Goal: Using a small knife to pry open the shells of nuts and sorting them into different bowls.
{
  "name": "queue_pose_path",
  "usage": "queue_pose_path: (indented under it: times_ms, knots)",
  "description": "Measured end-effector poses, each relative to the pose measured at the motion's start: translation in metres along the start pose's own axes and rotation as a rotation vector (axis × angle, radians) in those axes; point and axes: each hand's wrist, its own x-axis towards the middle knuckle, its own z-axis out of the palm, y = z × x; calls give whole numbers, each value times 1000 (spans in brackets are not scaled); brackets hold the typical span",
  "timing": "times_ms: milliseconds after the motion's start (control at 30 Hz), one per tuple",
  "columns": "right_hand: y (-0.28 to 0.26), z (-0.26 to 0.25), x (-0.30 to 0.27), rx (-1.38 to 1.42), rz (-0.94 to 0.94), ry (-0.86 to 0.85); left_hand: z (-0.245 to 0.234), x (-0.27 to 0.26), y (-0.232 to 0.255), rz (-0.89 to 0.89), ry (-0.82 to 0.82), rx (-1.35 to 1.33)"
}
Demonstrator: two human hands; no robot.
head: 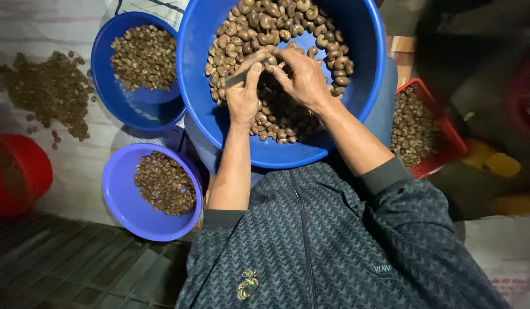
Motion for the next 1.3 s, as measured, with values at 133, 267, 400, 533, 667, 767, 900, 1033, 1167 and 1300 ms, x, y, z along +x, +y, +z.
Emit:
queue_pose_path:
  times_ms: [133,267,400,533,667,767,900,1033,1167,1300]
  knots:
    - [1,1,-1,16,19,-16,-1,0,-5,61,-38,31]
    - [-2,-1,0,20,11,-47,-1,-2,-4,9,16,37]
    - [-2,1,0,55,37,-26,-2,-2,-10,38,9,-10]
    - [-4,-1,0,37,18,-29,-1,-2,-5,6,34,19]
    - [-2,2,0,105,205,-111,-2,-1,-4,5,4,-12]
    - [12,5,4,303,392,-188,3,0,9,62,-52,-59]
    - [11,1,7,641,556,-234,1,0,2,23,25,-18]
    - [7,-1,8,646,542,-193,-1,-2,-2,38,-21,63]
    - [1,-4,9,629,492,-184,-2,-1,-8,75,-58,28]
    - [-5,-9,11,683,449,-214,0,-3,-4,15,-30,-23]
